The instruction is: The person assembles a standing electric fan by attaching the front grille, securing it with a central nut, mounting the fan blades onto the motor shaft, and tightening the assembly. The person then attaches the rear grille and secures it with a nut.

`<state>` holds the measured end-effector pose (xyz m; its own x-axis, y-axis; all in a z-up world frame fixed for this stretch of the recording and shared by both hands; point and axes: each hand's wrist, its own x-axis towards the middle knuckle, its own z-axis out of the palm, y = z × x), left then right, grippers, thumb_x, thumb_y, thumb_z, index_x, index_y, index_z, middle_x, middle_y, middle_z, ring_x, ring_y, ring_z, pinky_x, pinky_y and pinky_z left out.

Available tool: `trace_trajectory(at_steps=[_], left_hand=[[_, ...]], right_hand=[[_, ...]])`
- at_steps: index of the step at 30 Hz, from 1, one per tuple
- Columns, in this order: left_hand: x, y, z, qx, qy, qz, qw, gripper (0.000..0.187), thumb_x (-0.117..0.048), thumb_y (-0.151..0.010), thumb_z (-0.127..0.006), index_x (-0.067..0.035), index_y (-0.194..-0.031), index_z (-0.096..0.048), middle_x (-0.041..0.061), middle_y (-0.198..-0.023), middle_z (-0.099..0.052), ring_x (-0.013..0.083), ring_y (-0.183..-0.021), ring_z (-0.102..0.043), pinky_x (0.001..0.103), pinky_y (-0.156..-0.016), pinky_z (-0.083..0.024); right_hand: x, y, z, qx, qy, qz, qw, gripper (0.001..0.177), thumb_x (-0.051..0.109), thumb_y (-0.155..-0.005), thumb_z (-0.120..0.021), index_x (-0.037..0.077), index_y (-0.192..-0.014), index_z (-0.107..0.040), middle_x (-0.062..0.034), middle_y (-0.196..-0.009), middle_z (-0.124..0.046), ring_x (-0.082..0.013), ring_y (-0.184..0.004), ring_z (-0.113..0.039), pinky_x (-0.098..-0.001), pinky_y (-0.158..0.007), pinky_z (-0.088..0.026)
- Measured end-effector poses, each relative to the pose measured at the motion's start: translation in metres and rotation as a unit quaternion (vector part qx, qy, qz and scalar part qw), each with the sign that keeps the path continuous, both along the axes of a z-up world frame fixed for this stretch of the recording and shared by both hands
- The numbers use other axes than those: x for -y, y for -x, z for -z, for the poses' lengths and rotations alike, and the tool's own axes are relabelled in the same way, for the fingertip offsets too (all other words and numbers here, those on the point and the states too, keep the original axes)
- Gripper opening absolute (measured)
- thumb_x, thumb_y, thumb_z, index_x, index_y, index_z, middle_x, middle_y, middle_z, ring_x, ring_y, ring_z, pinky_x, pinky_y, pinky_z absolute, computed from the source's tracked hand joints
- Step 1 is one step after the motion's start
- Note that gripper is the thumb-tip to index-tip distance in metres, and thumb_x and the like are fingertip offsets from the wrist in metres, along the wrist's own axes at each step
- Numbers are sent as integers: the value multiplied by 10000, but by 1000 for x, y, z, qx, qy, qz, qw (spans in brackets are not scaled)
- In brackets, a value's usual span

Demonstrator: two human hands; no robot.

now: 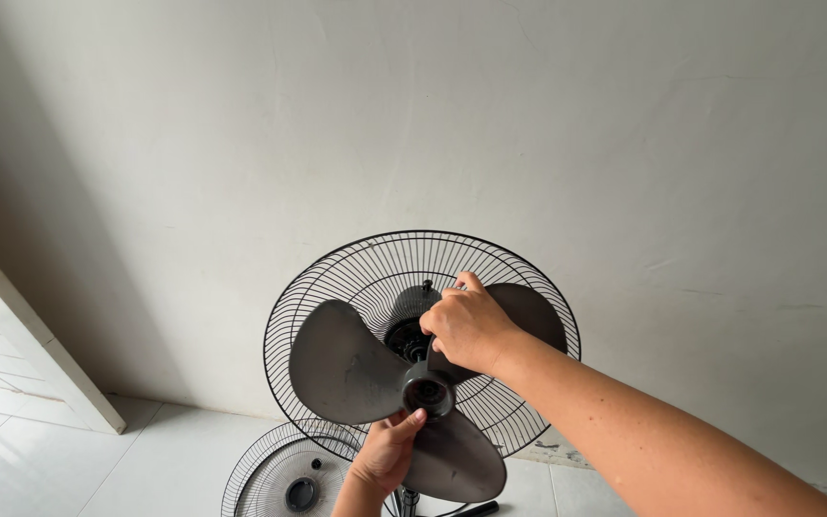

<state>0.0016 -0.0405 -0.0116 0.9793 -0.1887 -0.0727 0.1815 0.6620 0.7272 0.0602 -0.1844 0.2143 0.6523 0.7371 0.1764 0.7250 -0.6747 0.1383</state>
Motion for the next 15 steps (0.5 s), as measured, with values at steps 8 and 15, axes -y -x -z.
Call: trace_trajectory(at_steps=[8,15], left_hand=[[-14,-2,1,-15,-31,-32,999,465,-71,-840,-740,-21,-1279,-594,78,-1218,-686,208,-1142,-623,386,-1042,-462],[-34,2,6,-12,-26,-24,999,427,-78,-845,-732,-1,-1247,-610,81,-1180,-703,204,-1100,-636,386,-997,-491]], right_hand=[[2,-1,2,6,-32,-21,999,109,207,-779,-794,136,-861,-805,-44,-768,-759,-206,-886,-677,-470,-1076,-338],[-14,6,6,4,-12,-14,1000,92,174,-864,-729,146,-802,-790,-45,-731,-748,-196,-868,-678,-437,-1071,-362]])
